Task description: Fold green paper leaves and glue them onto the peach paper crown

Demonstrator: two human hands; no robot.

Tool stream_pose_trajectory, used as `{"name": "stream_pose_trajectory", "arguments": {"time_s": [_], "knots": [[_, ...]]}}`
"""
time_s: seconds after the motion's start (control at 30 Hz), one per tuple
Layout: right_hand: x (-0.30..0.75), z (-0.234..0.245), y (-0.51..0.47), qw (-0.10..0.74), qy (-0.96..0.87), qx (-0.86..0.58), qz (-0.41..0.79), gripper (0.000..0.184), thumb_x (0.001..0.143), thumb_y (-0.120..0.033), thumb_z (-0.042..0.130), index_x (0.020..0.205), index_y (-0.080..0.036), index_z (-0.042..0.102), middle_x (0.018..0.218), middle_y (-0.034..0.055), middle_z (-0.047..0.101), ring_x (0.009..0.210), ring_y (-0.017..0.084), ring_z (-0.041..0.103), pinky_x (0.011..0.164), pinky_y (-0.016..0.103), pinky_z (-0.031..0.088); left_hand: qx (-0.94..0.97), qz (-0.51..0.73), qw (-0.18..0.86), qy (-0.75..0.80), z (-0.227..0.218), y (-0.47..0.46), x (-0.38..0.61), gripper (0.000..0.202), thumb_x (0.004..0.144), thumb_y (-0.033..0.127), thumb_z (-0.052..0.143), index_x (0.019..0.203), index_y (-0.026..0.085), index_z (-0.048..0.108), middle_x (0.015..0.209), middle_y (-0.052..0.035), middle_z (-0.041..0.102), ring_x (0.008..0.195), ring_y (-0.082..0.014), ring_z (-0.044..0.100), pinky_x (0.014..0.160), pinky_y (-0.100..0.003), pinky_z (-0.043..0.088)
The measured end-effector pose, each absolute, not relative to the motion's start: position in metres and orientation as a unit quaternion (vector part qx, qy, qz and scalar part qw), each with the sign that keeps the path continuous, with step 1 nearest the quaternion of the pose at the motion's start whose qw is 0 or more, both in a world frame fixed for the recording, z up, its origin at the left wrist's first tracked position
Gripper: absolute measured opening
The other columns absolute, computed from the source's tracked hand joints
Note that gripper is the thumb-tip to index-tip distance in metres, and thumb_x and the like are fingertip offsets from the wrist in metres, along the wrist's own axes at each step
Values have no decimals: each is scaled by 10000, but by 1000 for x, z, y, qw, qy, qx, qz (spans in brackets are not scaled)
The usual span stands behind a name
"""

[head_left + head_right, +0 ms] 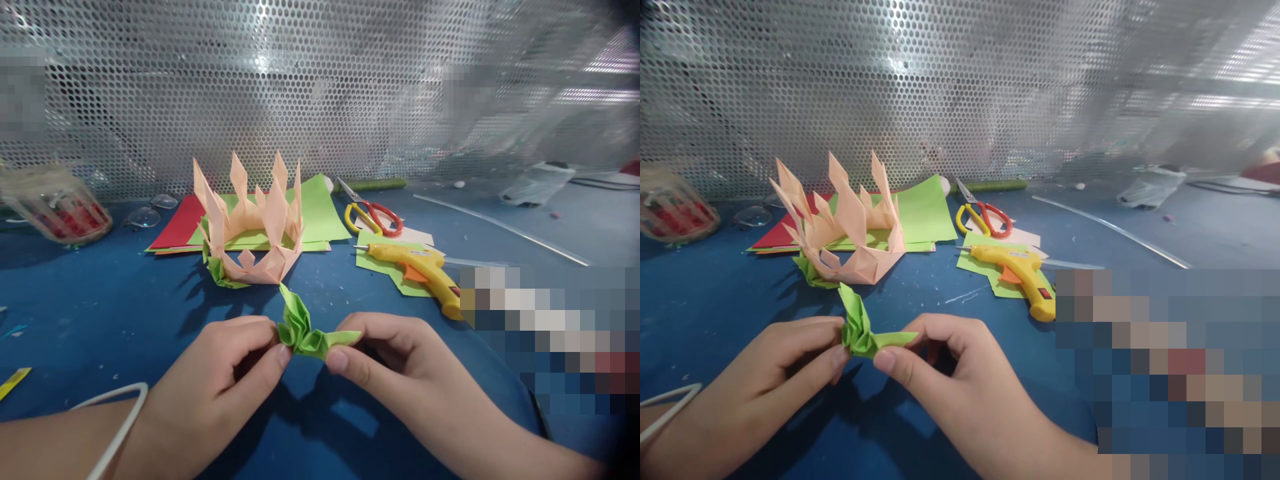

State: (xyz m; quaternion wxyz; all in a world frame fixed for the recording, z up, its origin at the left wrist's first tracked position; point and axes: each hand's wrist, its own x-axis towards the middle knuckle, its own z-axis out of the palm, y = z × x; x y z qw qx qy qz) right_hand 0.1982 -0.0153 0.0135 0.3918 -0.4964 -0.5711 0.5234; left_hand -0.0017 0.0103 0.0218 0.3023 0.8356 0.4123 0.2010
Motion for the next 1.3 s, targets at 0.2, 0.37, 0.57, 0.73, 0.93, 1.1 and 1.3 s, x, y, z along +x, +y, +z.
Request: {"name": "stream_pose_trajectory", "arguments": {"time_s": [0.2,0.37,0.57,0.73,0.93,1.1,1.3], "knots": [[198,13,-14,394,-559,-492,539,285,720,-425,758,642,-186,626,591,-36,512,567,112,420,522,228,351,853,231,273,380,22,10,-1,281,939,208,381,685,205,500,644,60,524,549,-89,481,532,-174,391],[198,15,-15,391,-556,-487,549,247,708,-371,781,637,-182,639,576,-51,514,563,95,421,523,201,352,853,224,277,382,21,11,-3,286,934,193,372,662,201,461,637,59,507,554,-89,474,534,-179,383],[198,14,-16,382,-582,-487,527,184,752,-360,724,706,-192,666,634,-24,590,588,114,475,550,220,400,844,199,295,401,21,11,-3,326,922,234,335,639,192,490,613,39,507,552,-110,461,532,-214,379],[198,10,-15,410,-591,-502,481,168,788,-372,678,785,-204,663,650,-18,598,591,123,505,551,228,424,840,193,298,411,23,12,-2,338,893,243,321,567,197,394,547,50,413,504,-100,391,492,-215,333],[197,11,-14,442,-580,-490,477,132,778,-318,698,738,-196,665,632,-15,633,583,120,572,552,205,484,828,283,262,408,19,8,-4,366,826,240,543,550,205,306,499,83,345,451,-82,328,430,-199,285],[195,14,-20,444,-595,-460,488,50,797,-222,665,805,-210,713,700,-12,715,643,116,655,602,177,534,838,391,180,334,12,1,-8,296,719,220,773,920,301,571,881,57,614,800,-137,569,740,-215,458],[195,11,-26,396,-526,-391,644,50,823,-221,695,855,-257,707,804,-34,749,756,114,711,692,175,565,863,369,200,281,13,0,-5,302,776,163,723,975,311,550,913,98,687,796,-107,610,762,-193,473]]}}
